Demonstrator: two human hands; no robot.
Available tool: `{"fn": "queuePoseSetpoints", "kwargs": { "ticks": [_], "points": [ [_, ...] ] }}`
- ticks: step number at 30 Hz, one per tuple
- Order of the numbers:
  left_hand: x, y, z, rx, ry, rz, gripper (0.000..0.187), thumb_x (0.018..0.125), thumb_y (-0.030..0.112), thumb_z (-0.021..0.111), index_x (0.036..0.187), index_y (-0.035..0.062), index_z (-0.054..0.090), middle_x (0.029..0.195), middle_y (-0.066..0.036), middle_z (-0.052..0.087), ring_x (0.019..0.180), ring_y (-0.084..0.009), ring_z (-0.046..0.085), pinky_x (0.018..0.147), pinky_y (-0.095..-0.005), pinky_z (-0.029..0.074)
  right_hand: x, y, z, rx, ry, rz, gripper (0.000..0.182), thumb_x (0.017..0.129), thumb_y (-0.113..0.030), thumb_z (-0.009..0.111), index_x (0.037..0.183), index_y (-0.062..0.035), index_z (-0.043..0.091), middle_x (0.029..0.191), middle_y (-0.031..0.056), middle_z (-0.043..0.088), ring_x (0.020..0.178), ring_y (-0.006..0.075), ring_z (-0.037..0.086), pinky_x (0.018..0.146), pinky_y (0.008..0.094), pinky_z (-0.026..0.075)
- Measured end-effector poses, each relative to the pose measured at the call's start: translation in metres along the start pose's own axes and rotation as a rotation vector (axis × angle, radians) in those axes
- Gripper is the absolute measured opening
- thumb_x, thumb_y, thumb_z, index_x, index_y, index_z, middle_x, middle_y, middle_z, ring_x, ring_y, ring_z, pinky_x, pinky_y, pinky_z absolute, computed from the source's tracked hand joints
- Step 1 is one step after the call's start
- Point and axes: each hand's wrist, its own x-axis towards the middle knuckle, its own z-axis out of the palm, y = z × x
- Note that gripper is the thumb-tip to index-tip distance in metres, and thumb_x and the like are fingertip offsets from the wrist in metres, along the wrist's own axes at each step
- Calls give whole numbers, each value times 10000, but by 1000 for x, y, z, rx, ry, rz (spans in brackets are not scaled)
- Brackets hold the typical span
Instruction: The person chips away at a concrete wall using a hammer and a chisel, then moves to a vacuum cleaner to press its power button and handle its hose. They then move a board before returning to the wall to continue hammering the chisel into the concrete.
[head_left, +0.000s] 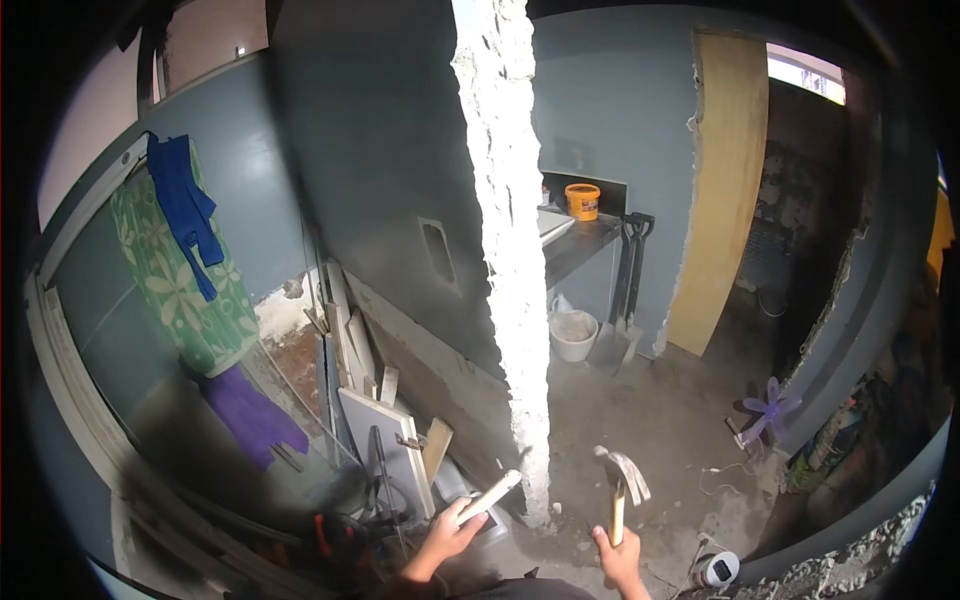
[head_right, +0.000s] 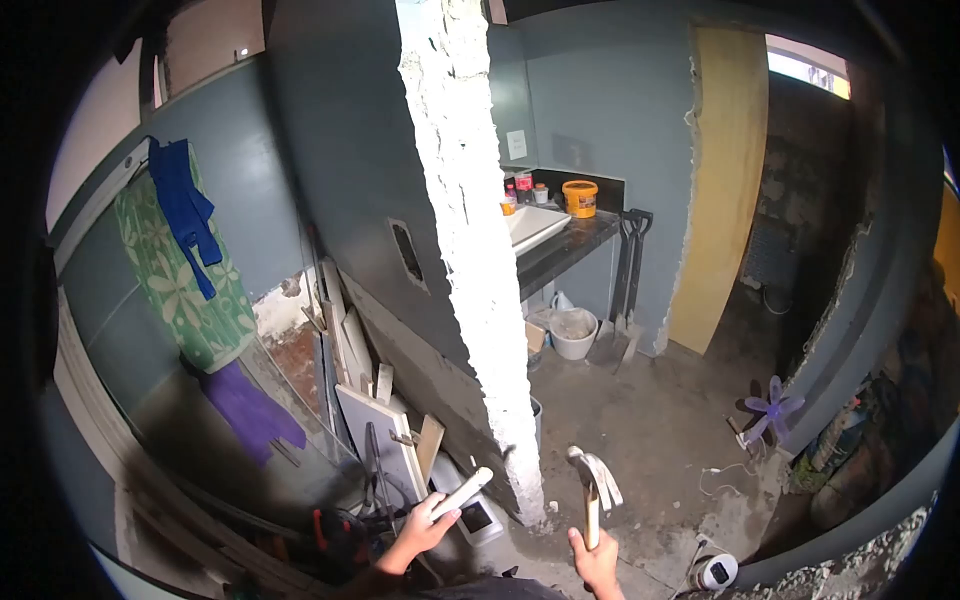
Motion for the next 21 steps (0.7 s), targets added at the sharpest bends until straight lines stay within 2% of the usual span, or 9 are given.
{"fn": "queuePoseSetpoints", "kwargs": {
  "ticks": [3, 5, 7, 9, 11, 12, 15, 19, 21],
  "points": [
    [-3, 8, 2, 10, -7, -6, 295, 911, 265, 722, 1061, 34, 617, 784, -142, 656, 687, -250, 662, 635, -345, 502, -21, 19, 6, -1, 104, -103, 351, 851, -193, 755, 649, -44, 510, 553, -3, 482, 542, 97, 413, 501, 321, 389],
    [-15, -6, 7, 15, 6, -7, 309, 893, 281, 742, 1025, 28, 623, 785, -150, 658, 689, -270, 666, 626, -359, 502, -20, 23, -4, -36, 92, -79, 306, 820, -154, 760, 678, -19, 525, 552, 39, 487, 534, 128, 436, 523, 335, 413],
    [-30, -35, 8, 73, -52, -30, 316, 897, 300, 734, 1002, 23, 624, 792, -164, 662, 713, -281, 679, 638, -359, 505, -12, 10, -14, -15, 113, -200, 257, 792, -125, 756, 698, -15, 544, 575, 71, 525, 525, 178, 472, 538, 349, 436],
    [-57, -84, 8, 101, -122, -125, 312, 901, 322, 727, 974, 35, 630, 809, -182, 660, 733, -256, 689, 648, -360, 500, 0, -7, -23, -7, 131, -324, 202, 768, -99, 751, 736, -9, 573, 640, 98, 588, 548, 225, 519, 567, 355, 460],
    [-80, -143, 7, 170, -367, -466, 316, 904, 354, 731, 921, 53, 636, 745, -114, 623, 657, -185, 614, 623, -352, 476, 11, -27, -29, -58, 191, -595, 172, 753, -81, 742, 796, -6, 593, 676, 95, 603, 582, 241, 558, 592, 353, 474],
    [-93, -156, 6, 197, -432, -569, 315, 903, 353, 731, 922, 53, 637, 746, -115, 624, 659, -185, 616, 623, -352, 477, 13, -38, -29, 33, 157, -501, 147, 812, -115, 732, 912, -12, 702, 764, 129, 697, 650, 221, 675, 615, 341, 507],
    [-121, -173, -4, 248, -396, -683, 312, 903, 350, 731, 923, 53, 639, 751, -119, 627, 664, -185, 621, 625, -352, 479, 38, -62, -19, 95, -19, -360, 165, 862, -155, 701, 911, -2, 662, 706, 90, 644, 611, 187, 628, 594, 337, 501],
    [-147, -149, -34, 243, -153, -694, 309, 902, 347, 731, 924, 52, 641, 757, -123, 630, 670, -186, 627, 628, -352, 481, 83, -168, -22, 489, -254, -508, 244, 1041, -247, 467, 994, -11, 504, 629, 57, 528, 546, 158, 539, 533, 352, 451],
    [-146, -130, -37, 228, -49, -671, 307, 902, 345, 732, 925, 52, 642, 760, -126, 632, 674, -186, 630, 629, -351, 483, 106, -207, -11, 545, -272, -482, 282, 1073, -272, 390, 969, -22, 467, 616, 65, 509, 536, 156, 520, 524, 364, 442]
  ]
}}
